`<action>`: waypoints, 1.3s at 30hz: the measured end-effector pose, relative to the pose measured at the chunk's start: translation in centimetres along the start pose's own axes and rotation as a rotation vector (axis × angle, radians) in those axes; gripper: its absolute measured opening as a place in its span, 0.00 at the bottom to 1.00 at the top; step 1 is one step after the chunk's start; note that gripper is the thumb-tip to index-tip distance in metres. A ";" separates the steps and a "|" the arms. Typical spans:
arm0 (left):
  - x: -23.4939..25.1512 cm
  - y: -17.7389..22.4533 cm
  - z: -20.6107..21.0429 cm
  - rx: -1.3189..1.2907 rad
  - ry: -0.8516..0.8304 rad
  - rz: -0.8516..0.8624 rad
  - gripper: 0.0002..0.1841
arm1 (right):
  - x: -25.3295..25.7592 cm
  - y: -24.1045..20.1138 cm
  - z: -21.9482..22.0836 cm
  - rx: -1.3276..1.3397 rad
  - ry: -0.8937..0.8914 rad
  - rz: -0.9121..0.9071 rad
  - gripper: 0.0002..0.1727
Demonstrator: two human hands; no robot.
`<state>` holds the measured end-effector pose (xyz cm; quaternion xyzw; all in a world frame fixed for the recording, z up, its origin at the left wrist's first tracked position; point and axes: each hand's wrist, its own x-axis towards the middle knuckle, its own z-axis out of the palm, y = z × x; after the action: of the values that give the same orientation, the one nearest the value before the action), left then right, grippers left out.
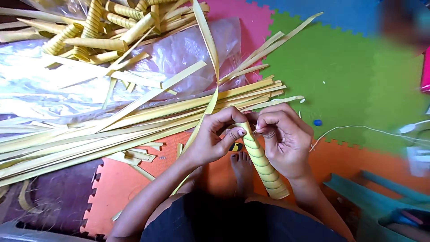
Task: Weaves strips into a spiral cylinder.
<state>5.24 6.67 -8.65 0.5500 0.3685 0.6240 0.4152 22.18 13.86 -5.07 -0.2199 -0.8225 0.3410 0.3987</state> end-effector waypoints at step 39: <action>-2.7 -2.7 -4.5 0.160 -0.002 -0.098 0.08 | -9.8 11.0 4.4 -0.502 -0.359 0.746 0.18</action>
<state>1.16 5.20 -12.69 0.5635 0.4432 0.5709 0.4001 25.30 13.33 -20.09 -0.5268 -0.8002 0.2844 0.0357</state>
